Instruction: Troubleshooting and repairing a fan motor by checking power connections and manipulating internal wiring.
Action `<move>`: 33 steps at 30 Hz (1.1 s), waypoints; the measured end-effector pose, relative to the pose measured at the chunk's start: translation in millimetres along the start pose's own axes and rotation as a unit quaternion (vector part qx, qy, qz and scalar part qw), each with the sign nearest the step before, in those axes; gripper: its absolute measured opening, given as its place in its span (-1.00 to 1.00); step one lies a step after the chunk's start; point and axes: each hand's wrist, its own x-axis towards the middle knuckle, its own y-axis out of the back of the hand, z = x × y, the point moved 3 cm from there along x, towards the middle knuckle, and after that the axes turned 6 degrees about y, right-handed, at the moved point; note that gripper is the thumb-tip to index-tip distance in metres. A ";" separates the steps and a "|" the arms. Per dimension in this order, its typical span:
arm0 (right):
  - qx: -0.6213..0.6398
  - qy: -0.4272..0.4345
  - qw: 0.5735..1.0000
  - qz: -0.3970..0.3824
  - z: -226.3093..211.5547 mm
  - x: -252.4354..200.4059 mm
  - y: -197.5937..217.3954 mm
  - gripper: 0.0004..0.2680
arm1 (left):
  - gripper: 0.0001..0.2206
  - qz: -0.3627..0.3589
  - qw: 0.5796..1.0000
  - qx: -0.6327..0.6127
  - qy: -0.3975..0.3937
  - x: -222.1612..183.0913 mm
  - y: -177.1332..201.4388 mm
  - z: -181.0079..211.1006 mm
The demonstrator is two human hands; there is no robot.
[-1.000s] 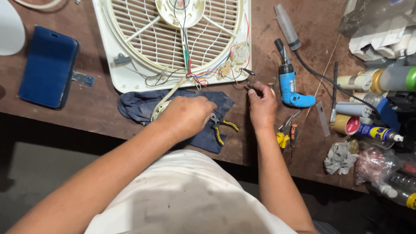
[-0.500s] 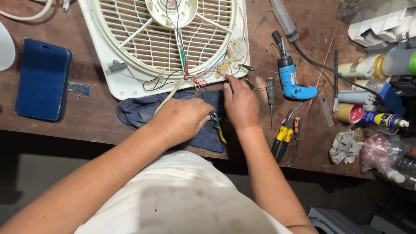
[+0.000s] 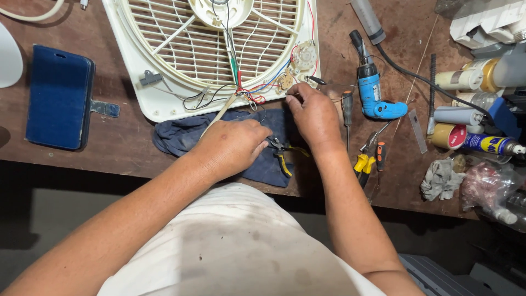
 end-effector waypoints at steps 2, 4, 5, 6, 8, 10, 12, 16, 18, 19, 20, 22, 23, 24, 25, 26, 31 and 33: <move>-0.018 -0.012 1.000 -0.009 6.9 5.6 -4.9 -0.81 | -0.77 -0.001 1.000 -0.001 0.002 1.5 -0.7 -1.1; -0.036 -0.024 0.999 -0.017 7.5 6.9 -2.2 -0.80 | -0.77 -0.001 1.000 -0.001 0.003 2.9 -1.0 -0.7; -0.044 -0.025 0.998 -0.026 4.0 5.6 2.6 -0.81 | -0.76 -0.001 1.000 -0.003 0.002 3.3 -0.5 0.2; -0.052 -0.026 0.998 -0.035 -0.3 3.9 6.6 -0.82 | -0.76 -0.002 1.000 -0.005 0.002 2.6 -0.1 0.9; -0.049 -0.029 0.998 -0.036 2.5 5.2 5.7 -0.82 | -0.75 -0.007 1.000 -0.007 0.003 3.5 1.5 1.4; -0.046 -0.032 0.998 -0.037 -0.8 4.8 8.1 -0.82 | -0.74 -0.012 1.000 -0.009 0.004 5.8 2.8 1.6; -0.023 -0.035 0.999 -0.008 -10.8 1.4 14.3 -0.88 | -0.73 -0.015 1.000 -0.014 0.003 7.5 3.6 1.5; 0.037 -0.041 0.998 0.017 -2.6 -5.2 16.2 -0.89 | -0.72 -0.013 1.000 -0.013 -0.003 11.0 4.9 3.1; 0.198 -0.031 0.972 0.126 10.5 -12.7 12.9 -0.91 | -0.70 -0.018 1.000 -0.001 -0.008 14.0 2.1 3.3; 0.198 -0.032 0.971 0.126 14.1 -15.8 10.3 -0.91 | -0.70 -0.020 1.000 -0.001 -0.008 14.5 2.2 4.6; 0.213 -0.044 0.968 0.128 18.1 -17.8 8.0 -0.92 | -0.69 -0.024 1.000 -0.004 -0.009 16.1 2.8 5.3; 0.228 -0.057 0.963 0.132 25.8 -23.2 6.0 -0.93 | -0.68 -0.029 1.000 -0.006 -0.010 17.8 2.9 5.9; 0.190 -0.045 0.974 0.115 28.6 -26.3 6.1 -0.91 | -0.68 -0.032 0.999 -0.004 -0.010 18.1 2.1 6.0; 0.151 -0.033 0.983 0.097 31.4 -29.2 6.1 -0.88 | -0.68 -0.036 0.999 -0.001 -0.010 18.5 1.6 6.3; 0.153 -0.034 0.983 0.098 35.7 -32.5 0.9 -0.88 | -0.68 -0.037 0.999 0.000 -0.010 18.1 1.9 5.7; 0.134 -0.023 0.986 0.098 39.5 -36.7 -4.4 -0.87 | -0.67 -0.038 0.999 0.001 -0.008 17.5 1.6 5.1; 0.153 0.032 0.979 0.134 24.6 -52.2 -6.6 -0.75 | -0.65 -0.050 0.999 -0.003 -0.002 16.7 4.9 2.7; 0.194 0.038 0.969 0.146 17.2 -61.3 -5.2 -0.68 | -0.60 -0.056 0.998 -0.007 -0.007 17.5 6.7 1.9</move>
